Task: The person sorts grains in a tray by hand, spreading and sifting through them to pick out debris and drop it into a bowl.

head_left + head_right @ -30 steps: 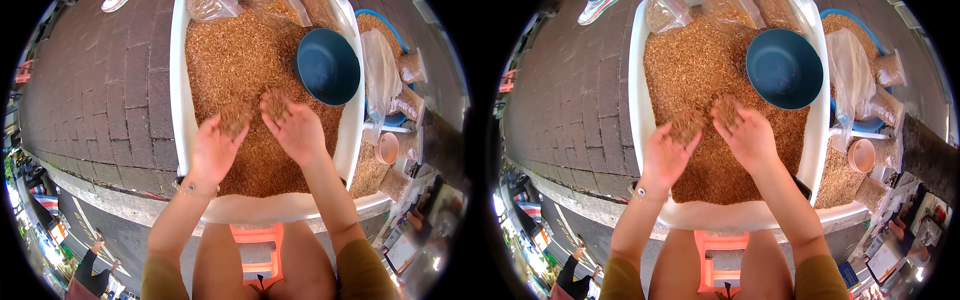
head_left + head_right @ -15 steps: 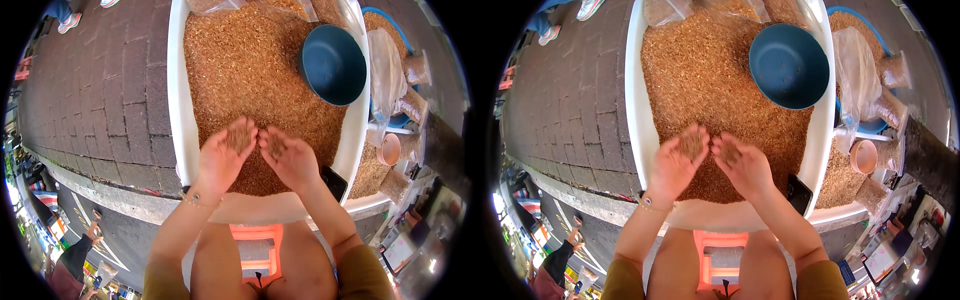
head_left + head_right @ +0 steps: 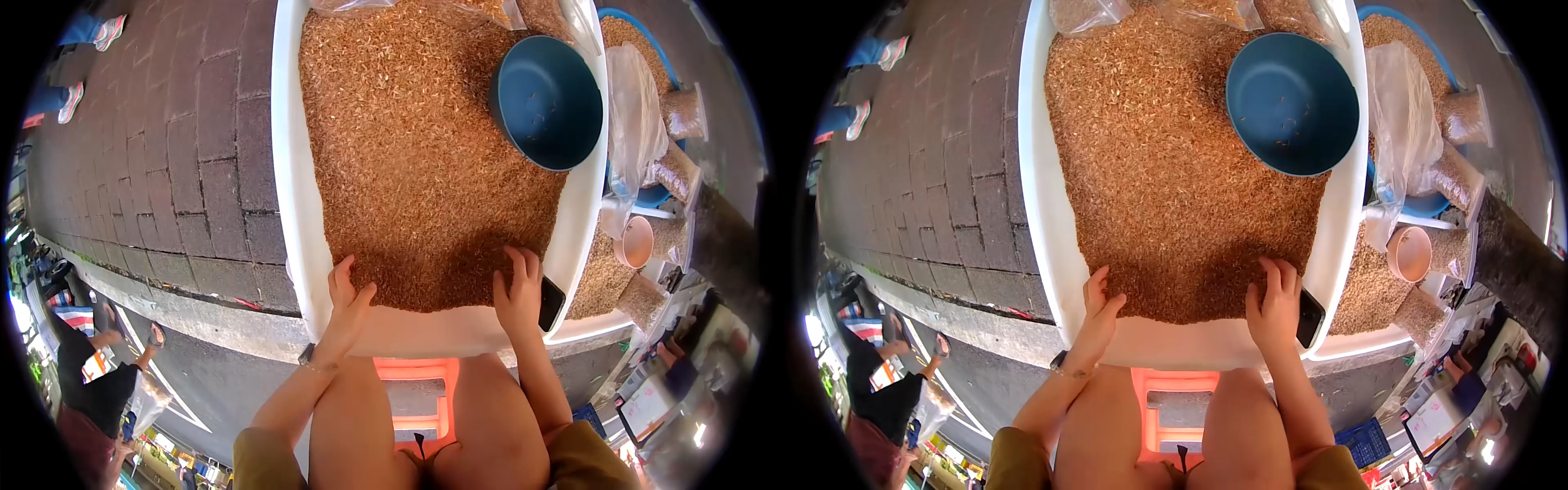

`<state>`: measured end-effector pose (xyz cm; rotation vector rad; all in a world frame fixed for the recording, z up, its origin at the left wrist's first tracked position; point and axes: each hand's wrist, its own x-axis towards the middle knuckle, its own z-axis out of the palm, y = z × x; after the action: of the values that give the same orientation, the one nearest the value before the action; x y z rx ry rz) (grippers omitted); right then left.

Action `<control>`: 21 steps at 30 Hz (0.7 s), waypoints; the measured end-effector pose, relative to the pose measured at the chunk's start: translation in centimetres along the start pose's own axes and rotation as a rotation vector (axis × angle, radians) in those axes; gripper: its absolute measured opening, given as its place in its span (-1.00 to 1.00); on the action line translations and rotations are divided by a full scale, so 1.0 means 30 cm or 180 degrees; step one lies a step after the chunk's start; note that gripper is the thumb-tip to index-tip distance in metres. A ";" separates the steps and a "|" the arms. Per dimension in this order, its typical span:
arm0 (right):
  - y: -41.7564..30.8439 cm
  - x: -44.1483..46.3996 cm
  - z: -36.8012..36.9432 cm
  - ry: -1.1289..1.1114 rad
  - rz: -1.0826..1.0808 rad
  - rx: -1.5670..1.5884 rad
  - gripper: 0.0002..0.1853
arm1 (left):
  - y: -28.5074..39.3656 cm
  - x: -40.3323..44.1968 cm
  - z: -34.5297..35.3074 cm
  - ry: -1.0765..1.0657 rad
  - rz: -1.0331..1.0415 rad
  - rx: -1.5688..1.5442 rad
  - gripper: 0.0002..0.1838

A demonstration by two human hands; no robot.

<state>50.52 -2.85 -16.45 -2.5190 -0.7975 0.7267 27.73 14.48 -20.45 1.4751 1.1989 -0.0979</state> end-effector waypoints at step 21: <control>-0.032 0.035 0.228 -0.1628 0.2122 0.2289 -0.19 | 0.073 0.080 0.185 -0.0604 -0.1634 -0.1353 -0.21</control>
<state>46.88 -0.03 -21.72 -1.9021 0.2172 1.5737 33.39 12.05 -22.29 0.7527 1.3202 -0.3039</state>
